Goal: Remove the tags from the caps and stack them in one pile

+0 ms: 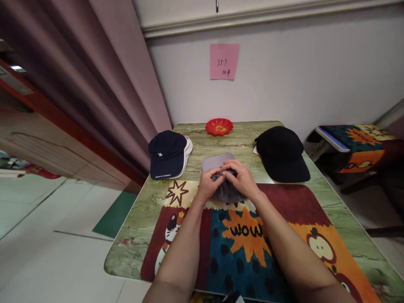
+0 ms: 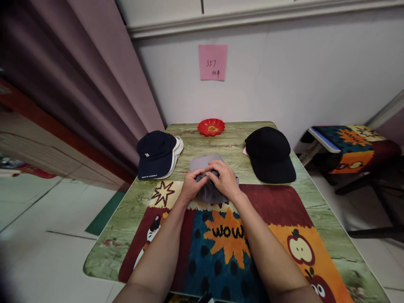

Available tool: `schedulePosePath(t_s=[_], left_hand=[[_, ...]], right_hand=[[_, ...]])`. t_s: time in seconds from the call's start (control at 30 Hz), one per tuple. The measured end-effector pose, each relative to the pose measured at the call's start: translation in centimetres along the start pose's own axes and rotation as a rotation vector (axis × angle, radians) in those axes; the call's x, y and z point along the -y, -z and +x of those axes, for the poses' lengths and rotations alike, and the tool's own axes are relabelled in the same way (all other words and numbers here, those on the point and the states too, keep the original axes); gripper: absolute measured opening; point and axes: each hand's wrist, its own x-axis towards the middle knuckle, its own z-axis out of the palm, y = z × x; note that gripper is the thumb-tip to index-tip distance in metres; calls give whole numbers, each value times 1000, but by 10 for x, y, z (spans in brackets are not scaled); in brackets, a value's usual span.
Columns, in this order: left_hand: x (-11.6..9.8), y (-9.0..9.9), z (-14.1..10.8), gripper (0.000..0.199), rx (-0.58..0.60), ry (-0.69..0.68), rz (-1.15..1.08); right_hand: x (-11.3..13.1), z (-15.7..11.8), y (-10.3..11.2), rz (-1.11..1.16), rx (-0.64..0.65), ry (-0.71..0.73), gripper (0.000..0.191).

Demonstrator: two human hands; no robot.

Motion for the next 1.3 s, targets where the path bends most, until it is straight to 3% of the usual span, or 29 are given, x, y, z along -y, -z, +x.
schedulePosePath(t_s=[0.2,0.47,0.73,0.93,1.07,1.3], left_hand=[[1,-1,0,21,24,-20,9],[2,0,1,22,-24,18,-38],[3,-1,0,27,19,35,-91],[5,1,0,34,144,134,-142],[4,2,0,24,93,160,-192],[4,1,0,32,66,282,-381]], right_hand=[[4,2,3,91,7,-6,11],[6,2,2,601,-14,-231,24],[8,2,1,670,-80,-258,30],[6,2,3,635,-76,-262,27],[4,2,5,547,-81,-256,26],[5,2,9,194,-108,-150,19]])
